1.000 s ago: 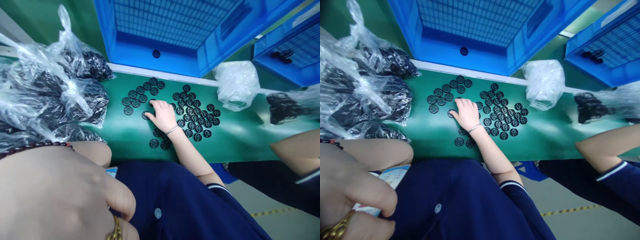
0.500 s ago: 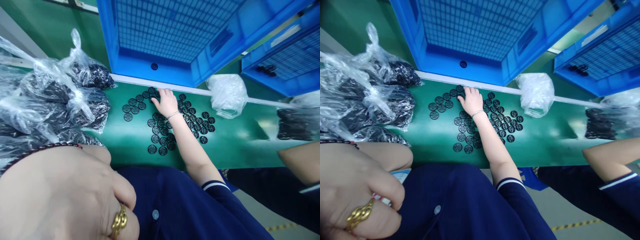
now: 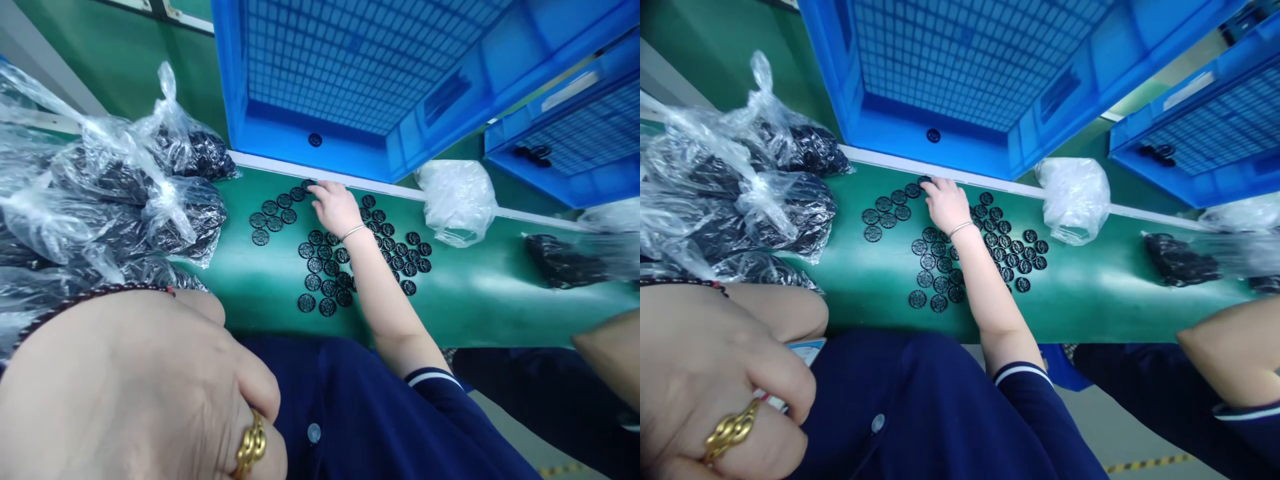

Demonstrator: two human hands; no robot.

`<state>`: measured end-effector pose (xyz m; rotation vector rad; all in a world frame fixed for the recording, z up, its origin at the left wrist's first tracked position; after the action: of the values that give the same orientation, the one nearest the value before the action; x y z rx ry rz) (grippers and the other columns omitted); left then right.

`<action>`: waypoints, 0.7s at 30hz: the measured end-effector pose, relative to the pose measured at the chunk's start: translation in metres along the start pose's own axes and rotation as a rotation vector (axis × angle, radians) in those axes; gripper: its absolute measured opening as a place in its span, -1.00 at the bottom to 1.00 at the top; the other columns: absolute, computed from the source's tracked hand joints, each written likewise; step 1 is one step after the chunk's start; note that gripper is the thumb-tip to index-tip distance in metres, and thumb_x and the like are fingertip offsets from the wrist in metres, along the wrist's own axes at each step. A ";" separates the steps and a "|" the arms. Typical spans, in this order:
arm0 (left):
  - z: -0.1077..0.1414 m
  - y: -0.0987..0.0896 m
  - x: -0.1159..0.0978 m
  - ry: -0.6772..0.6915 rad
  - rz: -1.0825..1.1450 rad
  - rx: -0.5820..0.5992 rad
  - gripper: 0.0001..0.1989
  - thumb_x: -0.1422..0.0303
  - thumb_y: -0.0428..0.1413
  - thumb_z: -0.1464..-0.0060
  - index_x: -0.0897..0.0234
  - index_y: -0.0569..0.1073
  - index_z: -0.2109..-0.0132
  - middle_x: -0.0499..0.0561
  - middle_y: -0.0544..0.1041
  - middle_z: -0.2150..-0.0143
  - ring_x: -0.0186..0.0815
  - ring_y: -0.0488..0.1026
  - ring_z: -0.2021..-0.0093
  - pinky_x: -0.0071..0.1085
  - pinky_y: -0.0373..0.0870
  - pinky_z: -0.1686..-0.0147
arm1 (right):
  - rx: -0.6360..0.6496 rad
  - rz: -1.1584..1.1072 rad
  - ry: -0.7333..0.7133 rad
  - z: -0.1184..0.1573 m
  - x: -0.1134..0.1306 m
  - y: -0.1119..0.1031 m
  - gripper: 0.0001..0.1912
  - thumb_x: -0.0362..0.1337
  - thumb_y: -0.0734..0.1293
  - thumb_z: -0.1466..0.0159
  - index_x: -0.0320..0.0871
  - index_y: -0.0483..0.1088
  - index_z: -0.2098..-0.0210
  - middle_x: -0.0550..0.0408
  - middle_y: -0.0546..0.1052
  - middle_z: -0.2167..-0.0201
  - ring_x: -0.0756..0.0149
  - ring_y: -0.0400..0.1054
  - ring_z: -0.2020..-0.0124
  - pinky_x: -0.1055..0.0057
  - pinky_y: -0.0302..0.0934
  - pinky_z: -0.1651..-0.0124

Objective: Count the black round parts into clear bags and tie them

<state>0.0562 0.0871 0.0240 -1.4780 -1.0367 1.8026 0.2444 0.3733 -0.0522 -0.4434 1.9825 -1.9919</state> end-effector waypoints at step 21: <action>-0.014 -0.081 0.001 0.178 0.245 -0.413 -0.87 0.17 0.18 0.00 0.05 0.53 0.42 -0.04 0.48 0.45 -0.28 0.30 0.47 -0.34 0.30 0.46 | 0.036 -0.098 -0.081 0.004 0.047 0.020 -0.51 -0.15 0.22 -0.35 -0.13 0.28 -0.24 -0.17 0.14 -0.36 -0.13 -0.12 -0.40 -0.22 -0.03 -0.30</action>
<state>0.0667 0.1338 0.0912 -2.0511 -1.2315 1.6388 0.2033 0.3503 -0.0718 -0.6134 1.9078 -2.0301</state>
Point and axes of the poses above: each hand's wrist, its own z-axis away from the middle knuckle, its own y-axis out of the palm, x = y × z, the point moved 8 cm from there along -z, towards the middle knuckle
